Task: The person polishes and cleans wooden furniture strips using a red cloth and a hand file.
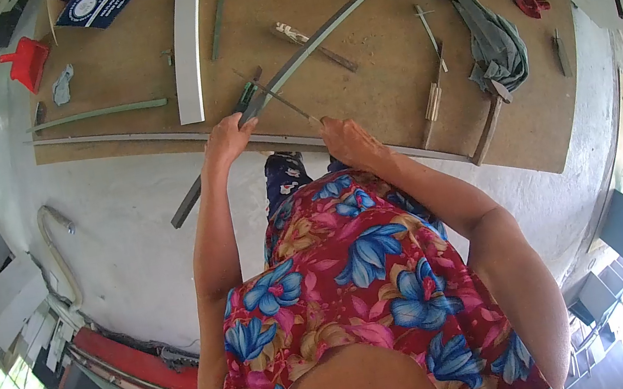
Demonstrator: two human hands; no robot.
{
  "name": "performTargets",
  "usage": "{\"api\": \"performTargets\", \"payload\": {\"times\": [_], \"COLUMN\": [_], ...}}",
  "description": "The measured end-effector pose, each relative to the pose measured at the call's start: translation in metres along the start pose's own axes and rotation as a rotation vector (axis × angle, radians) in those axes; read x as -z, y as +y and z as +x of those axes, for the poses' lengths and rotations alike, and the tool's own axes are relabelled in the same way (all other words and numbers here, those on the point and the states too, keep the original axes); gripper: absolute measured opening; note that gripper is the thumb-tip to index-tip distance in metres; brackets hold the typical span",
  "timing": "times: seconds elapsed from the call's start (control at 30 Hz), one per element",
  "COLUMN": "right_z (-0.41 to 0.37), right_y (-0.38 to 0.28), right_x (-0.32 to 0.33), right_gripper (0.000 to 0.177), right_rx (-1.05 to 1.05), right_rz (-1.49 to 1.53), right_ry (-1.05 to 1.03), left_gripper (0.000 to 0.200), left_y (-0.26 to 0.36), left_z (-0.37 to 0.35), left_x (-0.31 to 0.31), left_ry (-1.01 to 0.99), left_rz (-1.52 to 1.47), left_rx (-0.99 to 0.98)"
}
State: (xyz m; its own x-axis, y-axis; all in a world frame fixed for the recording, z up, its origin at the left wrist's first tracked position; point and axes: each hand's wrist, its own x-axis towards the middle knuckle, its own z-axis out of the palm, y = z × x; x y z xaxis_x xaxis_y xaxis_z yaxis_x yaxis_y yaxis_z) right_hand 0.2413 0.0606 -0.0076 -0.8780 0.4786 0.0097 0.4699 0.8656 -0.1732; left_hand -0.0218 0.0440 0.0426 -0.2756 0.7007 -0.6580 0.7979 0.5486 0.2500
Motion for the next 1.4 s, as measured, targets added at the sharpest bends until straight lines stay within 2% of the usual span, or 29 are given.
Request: {"api": "performTargets", "payload": {"times": [0.1, 0.17, 0.27, 0.33, 0.43, 0.53, 0.63, 0.73, 0.87, 0.97, 1.03, 1.13, 1.17, 1.23, 1.33, 1.4], "right_z": [-0.001, 0.0, 0.005, 0.005, 0.008, 0.007, 0.008, 0.012, 0.019, 0.035, 0.04, 0.028, 0.026, 0.023, 0.022, 0.025], "right_y": [0.002, 0.002, 0.001, 0.002, 0.001, -0.001, -0.001, 0.001, 0.003, -0.007, -0.01, -0.004, -0.003, -0.002, -0.003, -0.006], "right_x": [-0.002, 0.002, 0.008, 0.006, 0.022, 0.025, 0.025, 0.014, -0.021, -0.007, 0.017, 0.01, 0.008, 0.005, -0.006, -0.006], "right_gripper": [0.008, 0.008, 0.009, 0.011, 0.014, 0.015, 0.015, 0.025, 0.011, 0.01, 0.009, 0.009, 0.009, 0.008, 0.009, 0.011], "right_rx": [0.027, -0.008, -0.096, -0.094, -0.21, -0.214, -0.225, -0.276, -0.188, -0.226, -0.246, -0.249, -0.237, -0.219, -0.135, -0.282], "right_rz": [-0.024, 0.066, 0.267, 0.31, 0.466, 0.509, 0.497, 0.605, 0.439, 0.46, 0.452, 0.56, 0.515, 0.423, 0.387, 0.494], "right_ry": [-0.037, -0.055, -0.1, -0.098, -0.116, -0.072, -0.113, -0.164, -0.07, -0.077, -0.087, -0.001, -0.034, -0.101, -0.041, -0.069], "left_gripper": [0.054, 0.054, 0.055, 0.056, 0.056, 0.055, 0.053, 0.051, 0.05, 0.054, 0.055, 0.058, 0.06, 0.062, 0.065, 0.067], "left_y": [-0.01, -0.008, -0.003, -0.008, -0.01, -0.009, -0.012, -0.017, -0.026, -0.033, -0.031, -0.04, -0.045, -0.045, -0.044, -0.042], "left_z": [0.005, 0.002, 0.0, 0.004, 0.006, 0.005, 0.007, 0.012, 0.019, 0.024, 0.02, 0.024, 0.028, 0.026, 0.025, 0.024], "left_x": [-0.011, -0.01, 0.0, -0.006, -0.008, -0.006, -0.01, -0.011, -0.013, -0.005, 0.002, -0.007, -0.014, -0.02, -0.025, -0.024], "left_ry": [0.05, 0.074, -0.017, 0.016, 0.016, 0.017, 0.037, 0.063, 0.146, 0.054, -0.076, -0.227, -0.273, -0.28, -0.286, -0.276], "left_rz": [-0.015, -0.011, -0.018, -0.021, -0.023, -0.027, -0.036, -0.041, -0.057, -0.08, -0.205, -0.416, -0.491, -0.55, -0.574, -0.549], "left_rx": [-0.008, -0.011, 0.013, 0.0, -0.017, -0.03, -0.051, -0.063, -0.067, -0.044, 0.001, 0.048, 0.061, 0.064, 0.076, 0.094]}}
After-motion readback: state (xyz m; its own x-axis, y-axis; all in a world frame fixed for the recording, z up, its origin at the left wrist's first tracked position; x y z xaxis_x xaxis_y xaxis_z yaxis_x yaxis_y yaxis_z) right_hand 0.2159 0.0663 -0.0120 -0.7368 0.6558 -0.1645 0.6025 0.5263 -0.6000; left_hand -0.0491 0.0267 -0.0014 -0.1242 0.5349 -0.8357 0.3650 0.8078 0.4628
